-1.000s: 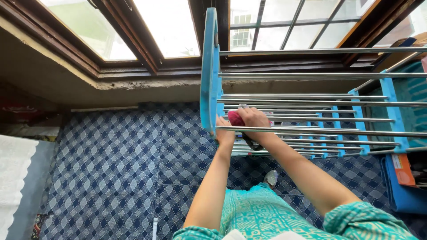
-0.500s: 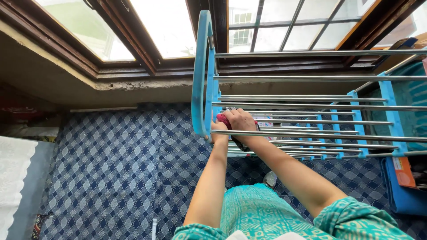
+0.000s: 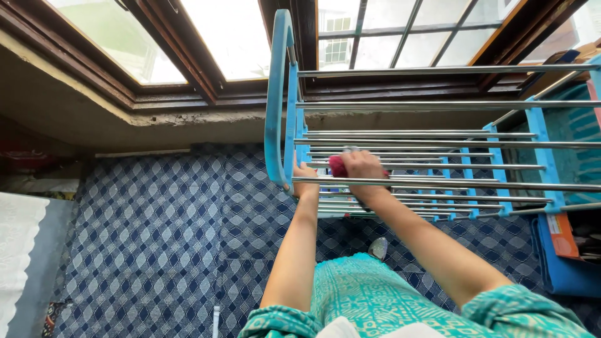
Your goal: The person places a shoebox on a stack of boxes, then retrieves a cloth and wipes the metal bars and blue plastic frame of a shoe rack. The person systematically cleans the rack's bars and frame with the cloth.
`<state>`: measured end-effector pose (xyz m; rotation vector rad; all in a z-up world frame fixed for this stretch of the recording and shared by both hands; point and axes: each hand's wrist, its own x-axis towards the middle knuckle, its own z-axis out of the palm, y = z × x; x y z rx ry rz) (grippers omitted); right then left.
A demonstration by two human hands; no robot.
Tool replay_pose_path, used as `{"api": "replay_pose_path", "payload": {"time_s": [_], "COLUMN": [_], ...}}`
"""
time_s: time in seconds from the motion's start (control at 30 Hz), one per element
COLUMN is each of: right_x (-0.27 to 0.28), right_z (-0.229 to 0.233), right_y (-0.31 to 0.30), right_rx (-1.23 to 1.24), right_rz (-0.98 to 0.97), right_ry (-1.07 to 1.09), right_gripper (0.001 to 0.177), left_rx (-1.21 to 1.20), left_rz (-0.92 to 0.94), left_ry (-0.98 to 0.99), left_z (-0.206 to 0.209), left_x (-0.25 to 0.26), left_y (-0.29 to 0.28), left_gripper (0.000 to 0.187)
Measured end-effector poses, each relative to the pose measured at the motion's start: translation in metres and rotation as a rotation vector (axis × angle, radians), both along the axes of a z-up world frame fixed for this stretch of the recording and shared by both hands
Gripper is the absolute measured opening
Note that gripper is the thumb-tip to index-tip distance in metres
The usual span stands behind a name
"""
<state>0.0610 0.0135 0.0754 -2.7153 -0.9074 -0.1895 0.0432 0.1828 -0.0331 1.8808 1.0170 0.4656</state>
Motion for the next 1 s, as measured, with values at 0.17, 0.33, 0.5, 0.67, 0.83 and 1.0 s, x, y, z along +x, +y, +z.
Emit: {"api": "replay_pose_path", "payload": {"time_s": [0.17,0.33,0.5,0.67,0.83,1.0], "right_x": [-0.008,0.000,0.000,-0.002,-0.002,0.012], "right_z": [0.013,0.010,0.021,0.005,0.004,-0.001], "right_y": [0.052,0.007,-0.059,-0.053,-0.054,-0.108], "right_rx": [0.157,0.168,0.171,0.156,0.146,0.132], "right_rz": [0.091,0.157,0.027,-0.026,-0.045,-0.003], "right_ry": [0.009,0.005,-0.015,-0.043,-0.041,-0.028], "right_gripper": [0.018,0.031,0.044,0.032,0.027,0.036], "left_rx": [-0.004,-0.006,0.182,0.871,0.795,0.776], "left_rz": [0.015,-0.010,-0.107,-0.293,-0.681,-0.696], "left_ry": [-0.064,-0.057,0.033,0.051,-0.025,0.007], "left_z": [-0.056,-0.026,0.010,0.099,0.052,0.046], "left_x": [0.012,0.007,-0.007,-0.027,-0.019,-0.010], "left_y": [0.010,0.012,-0.006,-0.059,-0.070,-0.065], "left_gripper": [0.050,0.052,0.054,0.058,0.027,0.017]}}
